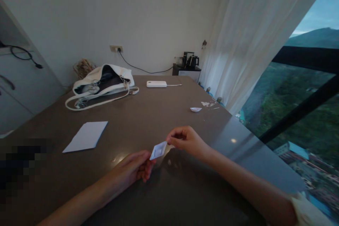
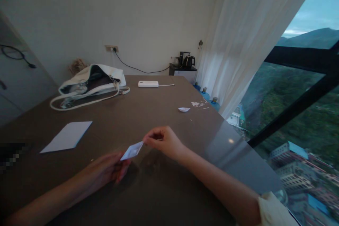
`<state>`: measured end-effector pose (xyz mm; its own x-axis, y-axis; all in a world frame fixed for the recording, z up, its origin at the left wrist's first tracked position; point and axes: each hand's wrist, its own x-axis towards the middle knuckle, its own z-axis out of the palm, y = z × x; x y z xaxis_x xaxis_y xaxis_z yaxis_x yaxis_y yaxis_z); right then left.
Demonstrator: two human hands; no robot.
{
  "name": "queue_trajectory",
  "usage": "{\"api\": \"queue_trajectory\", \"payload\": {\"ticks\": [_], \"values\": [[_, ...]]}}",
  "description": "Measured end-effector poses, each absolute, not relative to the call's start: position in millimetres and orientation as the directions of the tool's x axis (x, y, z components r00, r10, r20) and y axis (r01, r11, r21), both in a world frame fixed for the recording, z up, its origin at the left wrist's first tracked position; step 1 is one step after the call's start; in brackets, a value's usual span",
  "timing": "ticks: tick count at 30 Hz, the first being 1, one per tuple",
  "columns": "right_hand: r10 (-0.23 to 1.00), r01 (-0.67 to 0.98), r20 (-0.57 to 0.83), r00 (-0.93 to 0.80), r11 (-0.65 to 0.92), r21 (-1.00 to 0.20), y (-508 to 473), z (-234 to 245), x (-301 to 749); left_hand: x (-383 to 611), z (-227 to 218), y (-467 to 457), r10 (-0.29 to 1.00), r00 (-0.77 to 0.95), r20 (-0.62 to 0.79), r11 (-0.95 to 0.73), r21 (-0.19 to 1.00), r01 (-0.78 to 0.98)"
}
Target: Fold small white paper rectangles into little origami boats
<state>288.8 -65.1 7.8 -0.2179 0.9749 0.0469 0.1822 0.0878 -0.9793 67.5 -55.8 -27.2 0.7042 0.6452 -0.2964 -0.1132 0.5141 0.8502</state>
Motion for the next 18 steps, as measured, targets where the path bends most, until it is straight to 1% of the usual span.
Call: {"api": "queue_trajectory", "payload": {"ticks": [2,4,5,7,10,13,18], "values": [[0.987,0.23,0.06,-0.148,0.093,-0.969,-53.5,11.1,309.0,67.2,-27.8,-54.7,0.634,0.71,-0.306,0.512,0.855,-0.089],[0.994,0.319,0.108,0.027,0.093,-0.943,-39.3,11.0,337.2,67.1,-27.4,-53.9,0.629,0.713,-0.31,0.501,0.863,-0.067],[0.989,0.344,0.122,0.086,0.086,-0.935,-31.9,9.2,353.2,67.0,-27.1,-53.6,0.627,0.713,-0.315,0.496,0.866,-0.054],[0.974,0.38,0.137,0.18,0.059,-0.923,-18.4,2.7,385.6,66.8,-26.9,-53.0,0.622,0.711,-0.328,0.486,0.873,-0.023],[0.942,0.431,0.127,0.31,-0.021,-0.902,-3.4,-11.8,425.6,65.8,-28.1,-51.9,0.62,0.712,-0.33,0.455,0.891,0.017],[0.924,0.457,0.066,0.375,-0.122,-0.881,5.8,-25.6,447.8,63.8,-29.6,-50.6,0.628,0.708,-0.322,0.43,0.902,0.028],[0.918,0.469,-0.033,0.396,-0.233,-0.852,13.1,-39.1,460.5,61.9,-26.4,-51.1,0.622,0.708,-0.335,0.429,0.902,0.05]]}}
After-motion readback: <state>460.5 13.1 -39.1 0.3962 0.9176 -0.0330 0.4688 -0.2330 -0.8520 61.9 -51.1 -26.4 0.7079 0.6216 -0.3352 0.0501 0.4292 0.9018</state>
